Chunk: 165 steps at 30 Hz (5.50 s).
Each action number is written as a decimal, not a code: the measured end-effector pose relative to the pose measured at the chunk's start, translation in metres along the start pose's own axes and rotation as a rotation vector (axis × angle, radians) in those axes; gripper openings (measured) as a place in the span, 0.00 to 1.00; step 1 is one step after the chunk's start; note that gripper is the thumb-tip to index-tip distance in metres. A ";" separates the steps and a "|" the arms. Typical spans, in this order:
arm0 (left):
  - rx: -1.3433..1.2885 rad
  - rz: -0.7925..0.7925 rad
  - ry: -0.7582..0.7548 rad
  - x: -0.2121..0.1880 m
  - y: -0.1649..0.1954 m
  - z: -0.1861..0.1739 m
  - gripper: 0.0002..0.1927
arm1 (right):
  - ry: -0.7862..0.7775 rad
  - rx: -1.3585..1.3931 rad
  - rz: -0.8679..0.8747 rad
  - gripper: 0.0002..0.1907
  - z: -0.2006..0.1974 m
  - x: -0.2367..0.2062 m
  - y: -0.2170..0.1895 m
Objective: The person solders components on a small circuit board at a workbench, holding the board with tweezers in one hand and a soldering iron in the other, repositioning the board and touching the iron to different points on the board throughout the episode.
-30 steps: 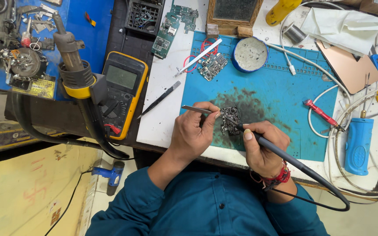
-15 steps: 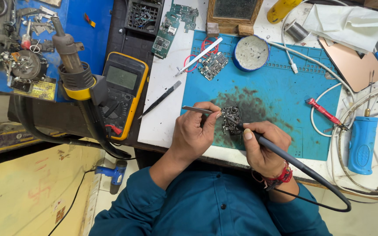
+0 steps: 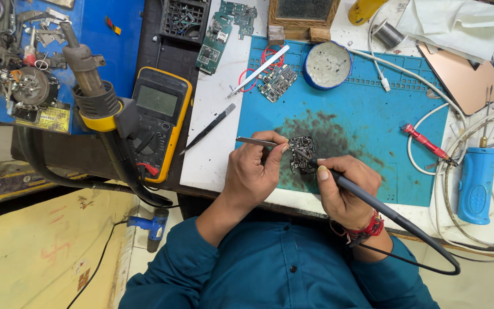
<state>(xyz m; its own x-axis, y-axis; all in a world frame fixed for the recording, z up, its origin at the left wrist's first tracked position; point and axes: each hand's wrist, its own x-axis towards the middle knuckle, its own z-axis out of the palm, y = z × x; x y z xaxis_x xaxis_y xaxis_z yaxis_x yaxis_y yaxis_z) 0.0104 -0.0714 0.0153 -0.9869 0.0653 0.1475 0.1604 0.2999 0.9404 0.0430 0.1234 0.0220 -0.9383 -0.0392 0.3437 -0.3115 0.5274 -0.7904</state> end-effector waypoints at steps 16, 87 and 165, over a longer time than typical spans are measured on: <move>-0.001 0.031 -0.009 0.005 -0.001 -0.002 0.05 | -0.001 -0.001 0.013 0.05 0.001 0.005 -0.001; 0.000 0.109 -0.064 0.022 -0.011 -0.021 0.05 | 0.092 -0.067 -0.069 0.04 0.026 0.016 0.000; -0.002 0.104 -0.059 0.029 -0.012 -0.027 0.05 | 0.078 -0.037 -0.045 0.04 0.030 0.028 -0.006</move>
<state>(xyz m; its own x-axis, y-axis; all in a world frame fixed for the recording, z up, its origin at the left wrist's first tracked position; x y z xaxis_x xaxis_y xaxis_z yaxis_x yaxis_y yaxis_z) -0.0211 -0.0983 0.0164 -0.9622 0.1523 0.2258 0.2616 0.2868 0.9216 0.0145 0.0935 0.0215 -0.9084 0.0018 0.4181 -0.3461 0.5577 -0.7544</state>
